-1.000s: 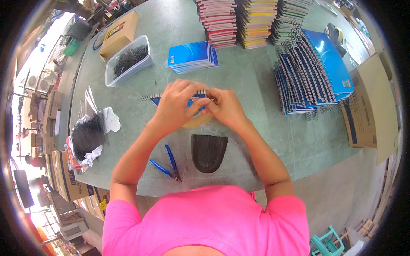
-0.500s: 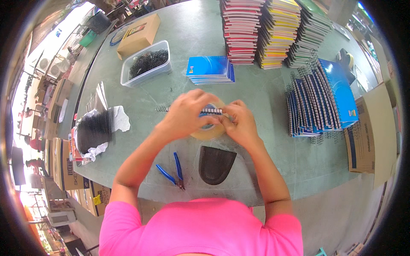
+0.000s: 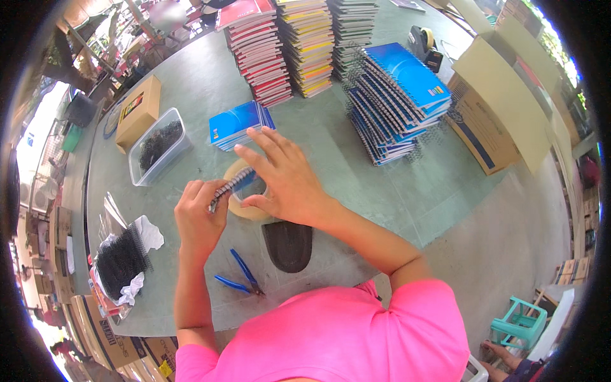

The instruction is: The person assembles spiral notebooks by threading a plastic coil through the pre-punched holes of a cover and stack of pages, using a black block to guide the coil, and then stacks the finished notebooks.

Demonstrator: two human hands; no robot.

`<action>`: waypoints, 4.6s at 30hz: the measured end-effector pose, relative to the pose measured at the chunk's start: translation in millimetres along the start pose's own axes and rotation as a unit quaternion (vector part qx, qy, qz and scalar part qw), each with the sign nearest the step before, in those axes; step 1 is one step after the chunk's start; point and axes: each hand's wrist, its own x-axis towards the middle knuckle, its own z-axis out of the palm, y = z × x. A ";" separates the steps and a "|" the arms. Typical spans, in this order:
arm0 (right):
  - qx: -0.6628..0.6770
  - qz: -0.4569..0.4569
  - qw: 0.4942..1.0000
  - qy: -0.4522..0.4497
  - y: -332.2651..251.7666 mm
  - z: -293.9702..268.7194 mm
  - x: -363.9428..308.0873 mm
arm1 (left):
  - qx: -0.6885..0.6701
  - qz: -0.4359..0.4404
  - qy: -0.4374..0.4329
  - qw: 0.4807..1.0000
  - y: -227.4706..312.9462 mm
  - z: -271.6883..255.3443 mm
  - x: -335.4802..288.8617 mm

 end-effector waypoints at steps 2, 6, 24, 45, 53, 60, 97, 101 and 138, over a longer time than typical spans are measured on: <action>0.088 0.078 0.993 -0.008 -2.4 -4.5 -4.4 | 0.005 -0.002 0.059 0.998 12.8 -0.5 -1.9; 0.405 0.327 0.846 -0.116 16.3 -29.2 -13.3 | 0.026 0.118 -0.021 0.992 48.1 20.3 -6.0; -0.186 0.320 0.928 -0.033 165.3 -222.4 38.2 | -0.221 0.000 -0.033 0.975 5.9 58.1 -24.9; 0.155 0.232 0.950 -0.143 105.4 -1.1 22.7 | 0.147 0.008 -0.083 0.986 -141.3 108.2 42.3; 0.539 0.280 0.786 -0.115 77.0 55.8 37.6 | -0.362 -0.224 -0.054 0.903 -45.2 56.9 -1.9; 0.103 0.073 0.940 -0.318 22.9 36.2 58.9 | 0.038 -0.371 0.116 0.920 -179.1 -47.7 -90.3; 0.051 -0.015 0.962 -0.267 15.8 75.3 44.6 | -0.102 -0.264 0.010 0.959 -116.0 26.1 -21.7; 0.036 -0.007 0.966 -0.257 15.8 83.1 45.2 | -0.216 -0.257 -0.012 0.942 -79.1 10.2 -36.8; 0.071 -0.029 0.955 -0.288 14.7 81.0 48.1 | -0.072 -0.167 0.020 0.983 -80.0 26.6 -30.7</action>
